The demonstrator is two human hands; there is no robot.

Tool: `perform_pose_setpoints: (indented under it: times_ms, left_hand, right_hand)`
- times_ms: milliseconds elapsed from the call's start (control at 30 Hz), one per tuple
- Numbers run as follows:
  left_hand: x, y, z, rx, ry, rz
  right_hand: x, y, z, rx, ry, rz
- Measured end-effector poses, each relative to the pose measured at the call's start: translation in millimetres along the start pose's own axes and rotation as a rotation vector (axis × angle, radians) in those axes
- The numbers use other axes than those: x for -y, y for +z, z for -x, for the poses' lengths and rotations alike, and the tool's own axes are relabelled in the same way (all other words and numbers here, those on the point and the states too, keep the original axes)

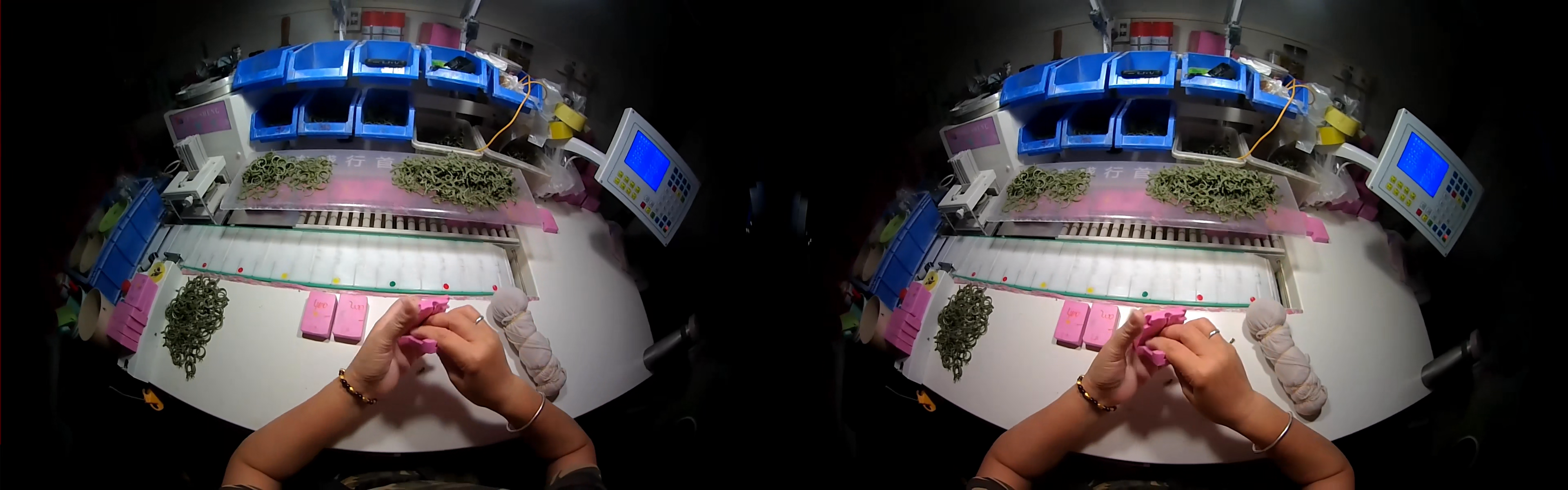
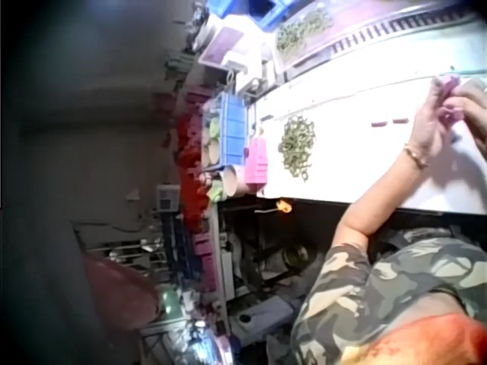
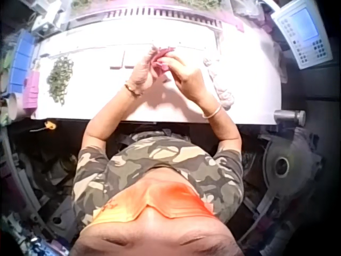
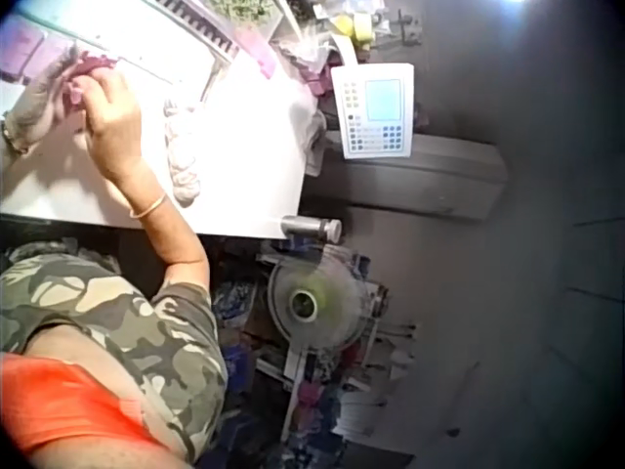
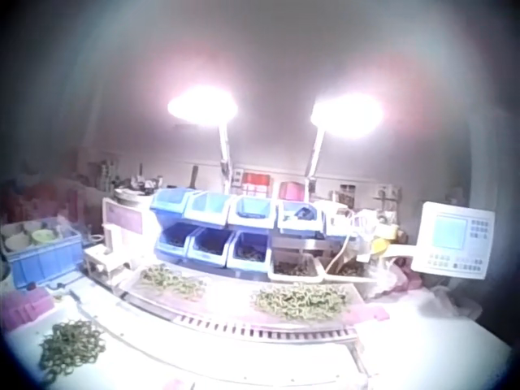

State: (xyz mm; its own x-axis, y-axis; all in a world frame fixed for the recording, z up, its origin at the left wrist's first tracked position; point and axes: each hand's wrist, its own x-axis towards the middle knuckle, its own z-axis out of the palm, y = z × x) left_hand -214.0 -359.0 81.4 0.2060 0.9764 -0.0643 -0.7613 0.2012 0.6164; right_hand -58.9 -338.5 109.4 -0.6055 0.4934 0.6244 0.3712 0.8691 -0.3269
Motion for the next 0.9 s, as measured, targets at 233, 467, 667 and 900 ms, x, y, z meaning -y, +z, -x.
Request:
perform_pose_setpoints:
  times_ms: [233,467,667,900]
  left_hand:
    - [-3,-4,-19,-0.179,-0.082,0.036]
    - [-13,-26,-23,-0.185,-0.132,0.110]
    - [-1,-11,-21,-0.243,-0.168,0.041]
    - [14,-37,-16,-0.247,-0.157,0.025]
  right_hand:
    - [26,19,17,0.004,-0.189,0.356]
    - [-5,-26,50,0.132,0.277,0.541]
    - [-63,-69,75,0.290,0.658,0.231]
    - [-2,-75,17,-0.294,0.066,0.643]
